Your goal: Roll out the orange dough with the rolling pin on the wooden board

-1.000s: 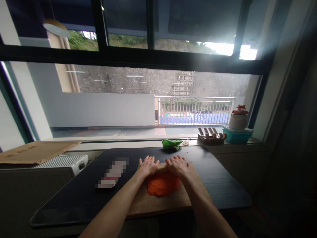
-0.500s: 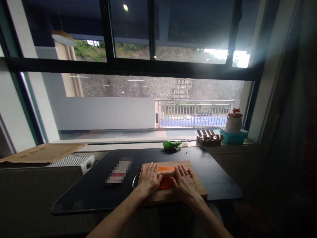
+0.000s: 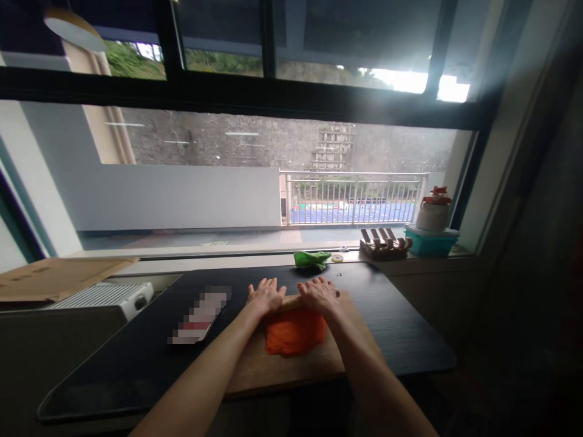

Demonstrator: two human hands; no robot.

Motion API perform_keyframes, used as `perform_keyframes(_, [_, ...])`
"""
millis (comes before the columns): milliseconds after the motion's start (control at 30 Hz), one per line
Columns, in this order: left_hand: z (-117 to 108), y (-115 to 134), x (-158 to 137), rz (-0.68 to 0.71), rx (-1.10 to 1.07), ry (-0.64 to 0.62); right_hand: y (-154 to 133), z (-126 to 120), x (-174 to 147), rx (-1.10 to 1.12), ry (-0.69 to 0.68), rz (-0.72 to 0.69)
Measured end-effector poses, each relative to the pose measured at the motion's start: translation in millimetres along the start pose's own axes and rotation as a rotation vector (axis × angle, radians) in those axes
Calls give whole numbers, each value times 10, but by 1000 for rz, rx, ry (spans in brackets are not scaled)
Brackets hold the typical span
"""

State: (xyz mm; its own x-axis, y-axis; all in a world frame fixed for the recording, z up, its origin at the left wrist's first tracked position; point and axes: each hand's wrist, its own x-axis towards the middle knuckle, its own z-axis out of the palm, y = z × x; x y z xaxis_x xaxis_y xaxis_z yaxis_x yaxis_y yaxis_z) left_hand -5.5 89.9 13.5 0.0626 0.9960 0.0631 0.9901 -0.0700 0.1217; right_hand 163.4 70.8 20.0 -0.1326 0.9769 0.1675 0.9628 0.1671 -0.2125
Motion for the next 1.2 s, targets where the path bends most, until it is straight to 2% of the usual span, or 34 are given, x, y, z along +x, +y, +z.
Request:
perform_keyframes(133, [-8,45,-175,30,-3,-27,15,-19,-199,1,21,-18])
perform_keyframes(300, [-67,144,-599,98,21,-6,11,-46,-705,1,97,-30])
perform_keyframes(467, [-132,145,-1040,206,27,13,79,155,-1150,5,172,-64])
perform_keyframes(567, [-122,136,-1159,232,35,33,113,204,-1243,11,175,-89])
perform_keyframes(667, [-100,151,-1061,198,46,45,93,96,-1138,19,92,-54])
perform_keyframes(800, [-76,146,-671,130,43,1,38,-68,-764,31,48,-50])
perform_keyframes(933, [-58,62,-241,56,26,-59,-7,-64,-310,30,41,-39])
perform_keyframes(1033, [-47,-9,-28,10,12,-86,-33,-12,-56,25,33,-20])
perform_keyframes(1100, [-39,-34,27,-4,7,-95,-41,8,7,23,33,-13])
perform_keyframes(1200, [-33,-22,-46,11,3,-114,-35,-1,-99,17,49,-18])
